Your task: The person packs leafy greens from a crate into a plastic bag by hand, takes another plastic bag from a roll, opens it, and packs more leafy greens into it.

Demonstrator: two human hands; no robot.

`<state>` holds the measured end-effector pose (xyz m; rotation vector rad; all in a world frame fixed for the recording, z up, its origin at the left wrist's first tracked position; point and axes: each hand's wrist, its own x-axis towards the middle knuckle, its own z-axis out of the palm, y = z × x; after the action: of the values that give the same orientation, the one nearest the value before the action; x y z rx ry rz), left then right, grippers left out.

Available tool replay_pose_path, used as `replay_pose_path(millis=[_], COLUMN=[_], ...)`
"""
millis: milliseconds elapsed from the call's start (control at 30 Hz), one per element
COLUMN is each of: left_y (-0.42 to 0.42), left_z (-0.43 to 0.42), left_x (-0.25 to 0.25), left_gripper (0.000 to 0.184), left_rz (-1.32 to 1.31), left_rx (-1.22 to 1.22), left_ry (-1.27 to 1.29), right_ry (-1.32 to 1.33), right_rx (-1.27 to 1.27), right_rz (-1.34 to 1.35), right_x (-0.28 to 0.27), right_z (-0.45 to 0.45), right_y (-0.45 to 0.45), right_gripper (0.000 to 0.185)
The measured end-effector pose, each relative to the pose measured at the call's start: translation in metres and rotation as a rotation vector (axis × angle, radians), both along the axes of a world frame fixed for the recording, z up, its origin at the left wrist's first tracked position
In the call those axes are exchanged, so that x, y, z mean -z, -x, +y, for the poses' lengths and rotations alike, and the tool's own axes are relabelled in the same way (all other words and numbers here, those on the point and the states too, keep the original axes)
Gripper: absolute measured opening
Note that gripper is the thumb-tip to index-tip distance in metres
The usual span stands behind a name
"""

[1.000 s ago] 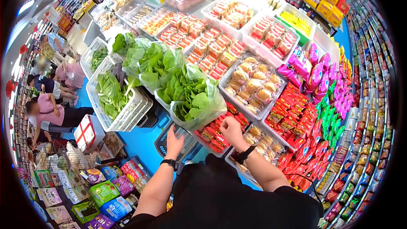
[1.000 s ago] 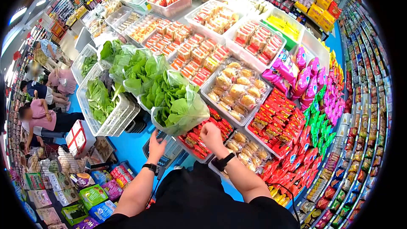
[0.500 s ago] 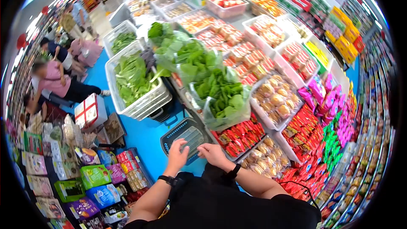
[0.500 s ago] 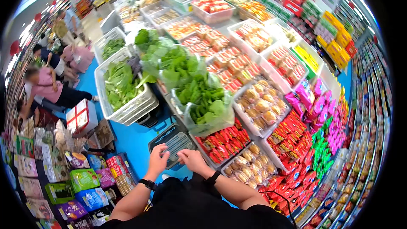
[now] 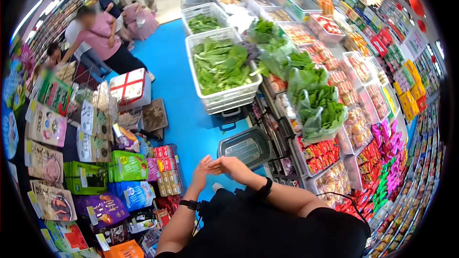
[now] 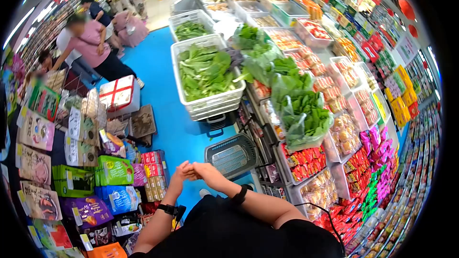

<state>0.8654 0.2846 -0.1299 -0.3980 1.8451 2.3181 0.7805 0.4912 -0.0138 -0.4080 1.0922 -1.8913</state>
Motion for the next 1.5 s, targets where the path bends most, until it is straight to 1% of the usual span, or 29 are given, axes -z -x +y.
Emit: replay_pose_path(millis=[33,100,133,167,233,267,300,367,400,433,500,533,567,633,667,700,767,800,867,1000,1067,1167,1200,1233,1300,1367,1400,1433,1500], left_y=[-0.011,-0.030,-0.036,-0.040,-0.046,-0.049,-0.052,-0.049,-0.046,-0.042,-0.030,-0.022,-0.018,-0.005,0.005,0.019,0.054,0.073,0.123,0.220,0.274,0.364,0.393,0.418,0.473,0.530,0.556,0.583,0.636], left_z=[-0.013,-0.036,-0.046,-0.057,-0.073,-0.082,-0.091,-0.108,-0.112,-0.117,-0.128,-0.135,-0.149,-0.179,-0.186,-0.193,-0.208,-0.213,-0.233,-0.269,-0.281,-0.286,-0.286,-0.289,-0.295,-0.293,-0.296,-0.294,-0.294], left_x=[-0.017,-0.052,-0.042,-0.044,-0.077,-0.086,-0.094,-0.104,-0.103,-0.102,-0.099,-0.095,-0.090,-0.073,-0.051,-0.054,-0.062,-0.073,-0.097,-0.106,-0.104,-0.113,-0.112,-0.109,-0.060,-0.030,-0.009,0.000,0.013], left_gripper=[0.079,0.089,0.095,0.095,0.097,0.094,0.094,0.089,0.070,0.070,0.067,0.061,0.061,0.056,0.049,0.049,0.046,0.046,0.045,0.045,0.041,0.037,0.036,0.035,0.036,0.039,0.050,0.050,0.061], left_rz=[-0.002,-0.011,0.094,0.103,0.203,0.246,0.246,0.289,0.344,0.342,0.278,0.229,0.220,-0.092,-0.096,-0.108,-0.088,-0.100,-0.253,-0.280,-0.174,-0.069,-0.063,-0.065,-0.064,-0.120,-0.159,-0.145,-0.195], left_rx=[-0.024,-0.126,-0.118,-0.136,-0.196,-0.191,-0.218,-0.118,-0.152,-0.173,-0.204,-0.297,-0.299,-0.143,-0.206,-0.189,-0.185,-0.162,-0.095,-0.060,-0.046,0.001,0.042,0.084,0.172,0.251,0.290,0.312,0.350], left_ry=[-0.003,-0.346,-0.386,-0.379,0.128,0.155,0.157,0.508,0.567,0.576,0.745,0.718,0.725,0.555,0.567,0.570,0.565,0.563,0.607,0.597,0.674,0.662,0.642,0.625,0.603,0.626,0.633,0.640,0.801], right_ry=[-0.003,-0.128,-0.194,-0.188,-0.490,-0.522,-0.523,-0.411,-0.371,-0.369,-0.188,-0.159,-0.154,-0.092,-0.078,-0.077,-0.263,-0.268,-0.331,-0.396,-0.469,-0.607,-0.725,-0.738,-1.003,-1.203,-1.259,-1.307,-1.408], right_rx=[-0.024,-0.210,-0.211,-0.230,0.078,0.065,0.039,-0.230,-0.314,-0.335,-0.375,-0.286,-0.293,-0.260,-0.185,-0.173,-0.254,-0.239,-0.310,-0.205,-0.153,0.000,-0.067,-0.036,0.017,0.119,0.300,0.478,0.744], right_rz=[-0.002,-0.048,-0.017,-0.009,0.117,-0.055,-0.047,-0.292,-0.327,-0.319,-0.311,-0.306,-0.313,0.227,0.196,0.180,0.391,0.371,0.419,0.406,0.770,0.957,0.841,0.841,0.817,0.627,0.545,0.456,0.256], right_x=[0.008,0.024,0.022,0.033,0.061,0.067,0.066,0.057,0.047,0.034,0.006,-0.009,-0.014,-0.018,-0.021,-0.018,-0.008,-0.005,-0.003,0.008,0.009,0.015,0.000,0.007,0.044,0.092,0.107,0.122,0.153], right_z=[-0.025,-0.074,-0.092,-0.108,-0.136,-0.144,-0.149,-0.158,-0.167,-0.178,-0.200,-0.213,-0.228,-0.255,-0.268,-0.280,-0.294,-0.298,-0.313,-0.322,-0.308,-0.269,-0.254,-0.237,-0.201,-0.163,-0.146,-0.131,-0.106], right_y=[-0.005,-0.008,-0.007,-0.007,0.002,0.009,0.013,0.025,0.026,0.030,0.043,0.051,0.063,0.093,0.103,0.118,0.154,0.171,0.215,0.306,0.360,0.405,0.420,0.433,0.444,0.452,0.447,0.440,0.423], right_gripper=[0.063,0.060,0.056,0.056,0.061,0.067,0.067,0.072,0.070,0.070,0.070,0.056,0.056,0.041,0.026,0.026,0.022,0.022,0.021,0.025,0.033,0.038,0.040,0.040,0.041,0.043,0.043,0.043,0.044])
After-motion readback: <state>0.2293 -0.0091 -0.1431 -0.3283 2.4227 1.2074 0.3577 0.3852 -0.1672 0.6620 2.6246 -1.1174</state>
